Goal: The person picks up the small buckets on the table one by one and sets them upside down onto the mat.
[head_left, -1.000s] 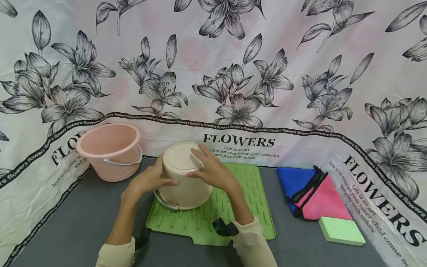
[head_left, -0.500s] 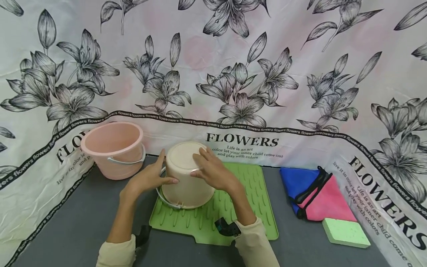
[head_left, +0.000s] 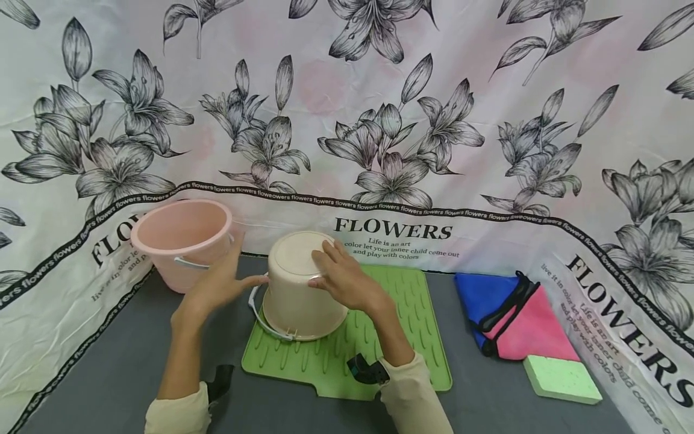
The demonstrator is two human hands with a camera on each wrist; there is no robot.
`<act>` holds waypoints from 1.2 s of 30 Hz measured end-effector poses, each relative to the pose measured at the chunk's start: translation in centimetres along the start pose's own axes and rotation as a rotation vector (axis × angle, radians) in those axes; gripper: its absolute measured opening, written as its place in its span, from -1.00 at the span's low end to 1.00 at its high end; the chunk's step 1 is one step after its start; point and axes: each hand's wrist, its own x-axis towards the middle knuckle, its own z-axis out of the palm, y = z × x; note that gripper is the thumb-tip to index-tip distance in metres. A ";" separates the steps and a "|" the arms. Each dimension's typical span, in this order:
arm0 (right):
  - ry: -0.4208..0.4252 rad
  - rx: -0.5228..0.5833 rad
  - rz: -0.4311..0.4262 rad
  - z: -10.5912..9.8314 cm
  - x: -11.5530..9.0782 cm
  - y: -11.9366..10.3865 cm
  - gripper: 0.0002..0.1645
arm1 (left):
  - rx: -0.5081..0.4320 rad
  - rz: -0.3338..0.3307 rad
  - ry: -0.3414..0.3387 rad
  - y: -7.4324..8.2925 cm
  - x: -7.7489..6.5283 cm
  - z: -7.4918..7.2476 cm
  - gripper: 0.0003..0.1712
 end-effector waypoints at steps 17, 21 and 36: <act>-0.016 0.018 0.032 0.4 0.3 0.0 -0.27 | 0.000 -0.165 0.405 -3.8 -3.4 -4.7 0.01; -0.028 0.027 0.049 0.5 0.3 -0.2 -0.27 | 0.011 -0.296 0.413 -5.0 -4.2 -5.5 0.03; -0.009 0.018 0.071 0.1 -0.1 -0.3 -0.29 | 0.056 -0.249 0.270 -6.8 -3.4 -4.7 -0.10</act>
